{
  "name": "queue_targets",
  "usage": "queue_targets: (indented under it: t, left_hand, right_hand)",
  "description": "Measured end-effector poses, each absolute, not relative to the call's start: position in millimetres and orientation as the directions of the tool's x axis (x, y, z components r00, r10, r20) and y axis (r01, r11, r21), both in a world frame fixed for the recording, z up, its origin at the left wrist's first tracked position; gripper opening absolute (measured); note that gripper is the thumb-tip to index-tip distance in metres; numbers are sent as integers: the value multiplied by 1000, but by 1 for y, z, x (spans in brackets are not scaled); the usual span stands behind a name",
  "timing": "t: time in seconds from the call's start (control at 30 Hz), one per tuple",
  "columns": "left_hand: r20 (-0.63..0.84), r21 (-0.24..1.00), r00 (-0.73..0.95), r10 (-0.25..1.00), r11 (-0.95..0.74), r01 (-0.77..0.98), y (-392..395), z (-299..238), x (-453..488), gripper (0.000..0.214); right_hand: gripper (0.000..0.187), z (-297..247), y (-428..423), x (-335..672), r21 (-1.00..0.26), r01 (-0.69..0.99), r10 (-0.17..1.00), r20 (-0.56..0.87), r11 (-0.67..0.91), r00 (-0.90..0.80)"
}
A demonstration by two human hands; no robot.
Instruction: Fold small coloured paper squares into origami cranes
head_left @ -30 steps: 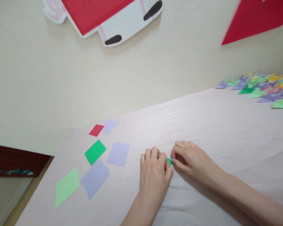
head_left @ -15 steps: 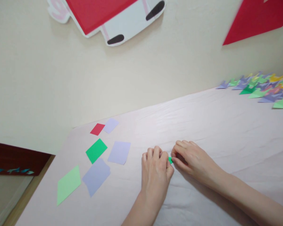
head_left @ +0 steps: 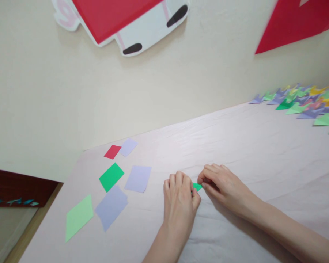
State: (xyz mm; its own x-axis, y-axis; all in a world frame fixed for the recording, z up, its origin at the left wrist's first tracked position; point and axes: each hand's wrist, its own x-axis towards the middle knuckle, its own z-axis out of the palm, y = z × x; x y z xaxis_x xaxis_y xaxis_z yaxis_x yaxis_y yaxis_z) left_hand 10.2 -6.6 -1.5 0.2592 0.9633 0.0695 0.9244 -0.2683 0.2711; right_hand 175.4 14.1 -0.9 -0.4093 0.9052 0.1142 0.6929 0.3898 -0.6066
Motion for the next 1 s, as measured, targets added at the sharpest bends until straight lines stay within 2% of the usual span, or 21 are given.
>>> queue_targets:
  t: [0.17,0.23,0.4,0.7,0.87,1.0]
  left_hand:
    - [32,361,252,967,-246,899,-7,3,10,17]
    - [12,371,259,966,-245,896,-7,4,9,16]
    - [-4,369,261,965,-241,898,-8,5,10,14]
    - [45,375,241,969,-240,895,-7,4,10,21]
    - [74,403,240,968,-249,881,-9,5,10,7]
    - [79,453,227,971,-238,859,-9,5,10,10]
  right_hand:
    - [11,2,11,172,-616,701,920,105,359,-378]
    - [7,4,10,167,-597,731,935,101,331,-341]
    - [8,6,9,160,-578,757,946,95,305,-309]
    - [28,5,15,170,-651,694,935,68,306,-348]
    - [14,6,14,166,-630,716,942,81,301,-325]
    - [12,6,13,166,-604,732,938,79,314,-337]
